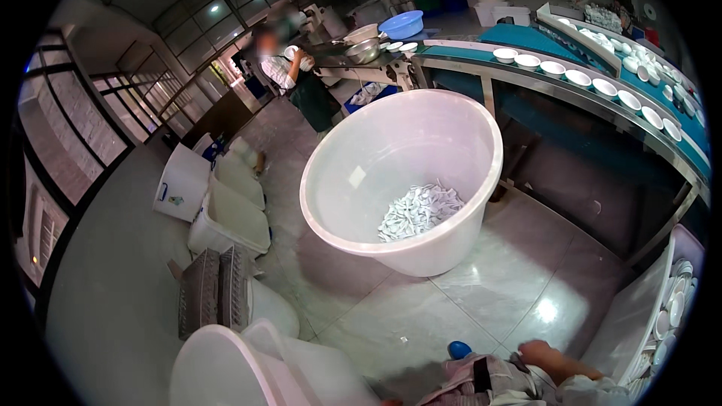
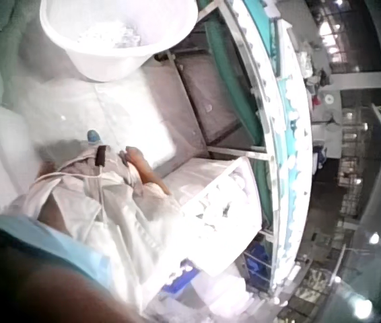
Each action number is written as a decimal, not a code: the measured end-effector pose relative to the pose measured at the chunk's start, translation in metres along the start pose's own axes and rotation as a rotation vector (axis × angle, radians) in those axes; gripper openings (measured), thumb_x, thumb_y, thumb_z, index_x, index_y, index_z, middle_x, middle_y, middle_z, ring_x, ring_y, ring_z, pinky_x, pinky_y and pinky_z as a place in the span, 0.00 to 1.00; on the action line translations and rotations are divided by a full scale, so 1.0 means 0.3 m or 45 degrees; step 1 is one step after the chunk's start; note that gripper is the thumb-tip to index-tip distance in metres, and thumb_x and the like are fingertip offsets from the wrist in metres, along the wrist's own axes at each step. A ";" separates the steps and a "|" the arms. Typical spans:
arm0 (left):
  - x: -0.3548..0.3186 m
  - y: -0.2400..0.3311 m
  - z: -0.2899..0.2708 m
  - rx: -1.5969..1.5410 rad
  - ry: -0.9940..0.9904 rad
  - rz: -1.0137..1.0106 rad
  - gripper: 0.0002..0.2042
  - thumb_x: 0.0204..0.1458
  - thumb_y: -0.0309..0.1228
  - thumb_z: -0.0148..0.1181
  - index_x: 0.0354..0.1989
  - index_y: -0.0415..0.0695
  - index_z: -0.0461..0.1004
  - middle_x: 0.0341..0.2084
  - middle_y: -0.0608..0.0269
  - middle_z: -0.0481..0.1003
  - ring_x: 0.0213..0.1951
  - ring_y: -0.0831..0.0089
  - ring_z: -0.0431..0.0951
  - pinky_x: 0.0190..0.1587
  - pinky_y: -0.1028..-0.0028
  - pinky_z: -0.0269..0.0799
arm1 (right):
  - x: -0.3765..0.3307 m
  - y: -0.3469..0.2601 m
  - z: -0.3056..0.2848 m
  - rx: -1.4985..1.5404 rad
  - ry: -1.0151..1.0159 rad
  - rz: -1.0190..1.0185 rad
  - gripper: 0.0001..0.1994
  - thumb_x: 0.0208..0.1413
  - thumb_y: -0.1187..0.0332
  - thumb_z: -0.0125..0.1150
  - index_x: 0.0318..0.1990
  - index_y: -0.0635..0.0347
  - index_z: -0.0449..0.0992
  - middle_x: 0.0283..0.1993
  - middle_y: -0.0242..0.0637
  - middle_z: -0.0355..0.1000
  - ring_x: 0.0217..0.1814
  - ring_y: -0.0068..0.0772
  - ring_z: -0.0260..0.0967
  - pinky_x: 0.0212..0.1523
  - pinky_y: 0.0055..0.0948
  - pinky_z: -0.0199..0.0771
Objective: The person sorts ceramic bowls and plates on a moving conveyor belt, picking them up by hand and placing them into white bins. They also handle small red lids and a spoon during the sorting process.
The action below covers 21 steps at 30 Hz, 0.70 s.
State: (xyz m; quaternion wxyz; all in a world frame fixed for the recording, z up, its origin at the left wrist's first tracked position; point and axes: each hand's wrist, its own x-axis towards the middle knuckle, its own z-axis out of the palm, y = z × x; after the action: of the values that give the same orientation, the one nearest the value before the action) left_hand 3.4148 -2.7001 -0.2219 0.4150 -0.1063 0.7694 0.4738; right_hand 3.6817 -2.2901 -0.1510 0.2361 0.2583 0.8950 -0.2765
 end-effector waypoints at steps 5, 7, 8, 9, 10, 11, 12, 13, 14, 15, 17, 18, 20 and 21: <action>0.147 0.149 -0.235 0.414 -0.088 0.220 0.12 0.50 0.37 0.53 0.31 0.40 0.74 0.22 0.56 0.73 0.27 0.65 0.74 0.25 0.67 0.70 | 0.413 -0.588 -0.659 0.401 0.893 -0.679 0.10 0.50 0.66 0.55 0.39 0.58 0.73 0.34 0.43 0.72 0.33 0.49 0.71 0.35 0.39 0.72; 0.164 0.346 -0.246 -0.088 -0.100 0.006 0.12 0.50 0.39 0.53 0.31 0.41 0.74 0.24 0.58 0.74 0.24 0.65 0.74 0.22 0.66 0.69 | 0.559 -0.792 -0.869 0.408 1.023 -0.754 0.11 0.49 0.67 0.57 0.40 0.59 0.73 0.39 0.42 0.71 0.36 0.48 0.70 0.37 0.38 0.72; 0.205 0.398 -0.270 -0.136 -0.086 -0.028 0.12 0.51 0.39 0.53 0.31 0.41 0.74 0.23 0.58 0.74 0.23 0.66 0.74 0.22 0.66 0.69 | 0.663 -0.891 -0.937 0.395 1.144 -0.873 0.12 0.49 0.67 0.57 0.41 0.59 0.73 0.41 0.42 0.70 0.37 0.48 0.70 0.38 0.39 0.72; 0.264 0.473 -0.273 -0.150 -0.076 -0.057 0.12 0.51 0.39 0.53 0.31 0.41 0.74 0.23 0.59 0.74 0.23 0.66 0.73 0.22 0.67 0.69 | 0.762 -0.982 -1.000 0.379 1.232 -0.903 0.12 0.49 0.67 0.57 0.41 0.59 0.73 0.42 0.42 0.70 0.38 0.48 0.70 0.39 0.40 0.72; 0.330 0.542 -0.295 -0.161 -0.060 -0.067 0.13 0.51 0.39 0.53 0.30 0.41 0.73 0.23 0.59 0.73 0.23 0.67 0.73 0.23 0.67 0.68 | 0.867 -1.068 -1.048 0.370 1.327 -0.951 0.12 0.49 0.67 0.58 0.41 0.59 0.73 0.43 0.42 0.69 0.39 0.48 0.70 0.39 0.41 0.71; 0.385 0.605 -0.313 -0.166 -0.062 -0.074 0.13 0.51 0.39 0.53 0.30 0.40 0.73 0.22 0.60 0.73 0.23 0.67 0.73 0.23 0.67 0.68 | 0.977 -1.125 -1.052 0.372 1.309 -0.889 0.12 0.50 0.65 0.57 0.41 0.59 0.73 0.43 0.43 0.70 0.40 0.48 0.70 0.40 0.40 0.71; 0.452 0.657 -0.333 -0.171 -0.081 -0.074 0.13 0.51 0.39 0.53 0.30 0.40 0.73 0.22 0.61 0.73 0.22 0.68 0.72 0.23 0.68 0.68 | 1.087 -1.187 -1.047 0.363 1.302 -0.829 0.12 0.51 0.63 0.56 0.40 0.59 0.73 0.43 0.43 0.70 0.40 0.47 0.70 0.41 0.40 0.71; 0.509 0.708 -0.369 -0.174 -0.095 -0.077 0.13 0.51 0.39 0.53 0.30 0.40 0.73 0.22 0.61 0.73 0.22 0.69 0.72 0.23 0.68 0.68 | 1.162 -1.254 -1.036 0.356 1.287 -0.760 0.13 0.52 0.61 0.55 0.40 0.60 0.73 0.43 0.44 0.70 0.41 0.46 0.70 0.41 0.40 0.71; 0.586 0.776 -0.394 -0.158 -0.122 -0.070 0.13 0.52 0.39 0.53 0.29 0.40 0.72 0.21 0.62 0.72 0.22 0.69 0.71 0.23 0.69 0.67 | 1.212 -1.284 -1.024 0.314 1.062 -0.619 0.14 0.53 0.59 0.53 0.39 0.59 0.73 0.41 0.45 0.71 0.40 0.47 0.70 0.41 0.40 0.71; 0.650 0.840 -0.437 -0.142 -0.140 -0.066 0.13 0.52 0.39 0.53 0.29 0.40 0.72 0.21 0.62 0.72 0.22 0.70 0.71 0.23 0.69 0.67 | 1.245 -1.315 -1.012 0.287 0.840 -0.487 0.15 0.54 0.56 0.52 0.39 0.59 0.74 0.39 0.45 0.71 0.40 0.47 0.70 0.41 0.40 0.71; 0.770 0.971 -0.515 -0.083 -0.197 -0.055 0.13 0.52 0.39 0.53 0.28 0.40 0.72 0.20 0.63 0.71 0.21 0.71 0.70 0.23 0.70 0.66 | 1.246 -1.340 -1.027 0.238 0.643 -0.316 0.18 0.56 0.52 0.48 0.37 0.58 0.74 0.35 0.46 0.72 0.38 0.48 0.71 0.39 0.41 0.71; 0.823 1.030 -0.559 -0.063 -0.209 -0.043 0.13 0.52 0.39 0.53 0.28 0.40 0.71 0.20 0.64 0.71 0.21 0.72 0.70 0.23 0.70 0.66 | 1.238 -1.347 -1.029 0.204 0.648 -0.307 0.20 0.57 0.50 0.45 0.36 0.57 0.74 0.32 0.47 0.73 0.37 0.49 0.71 0.39 0.42 0.71; 0.944 1.208 -0.623 0.004 -0.255 0.028 0.14 0.53 0.39 0.53 0.28 0.39 0.71 0.19 0.65 0.71 0.20 0.73 0.69 0.24 0.71 0.66 | 1.244 -1.339 -1.031 0.115 0.640 -0.235 0.19 0.57 0.50 0.46 0.35 0.57 0.74 0.31 0.45 0.73 0.36 0.50 0.71 0.37 0.43 0.70; 1.012 1.309 -0.684 0.041 -0.249 0.082 0.14 0.53 0.39 0.53 0.27 0.39 0.71 0.19 0.65 0.70 0.20 0.73 0.69 0.24 0.71 0.65 | 1.246 -1.344 -1.048 0.225 0.647 -0.177 0.19 0.57 0.51 0.46 0.35 0.57 0.75 0.32 0.45 0.73 0.36 0.50 0.71 0.38 0.43 0.70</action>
State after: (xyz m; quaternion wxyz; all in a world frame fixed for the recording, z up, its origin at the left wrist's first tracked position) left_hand 2.8936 -2.5906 -0.1523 0.4743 -0.0282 0.7359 0.4824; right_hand 3.0724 -2.2599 0.0191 -0.0389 0.2771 0.9135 -0.2953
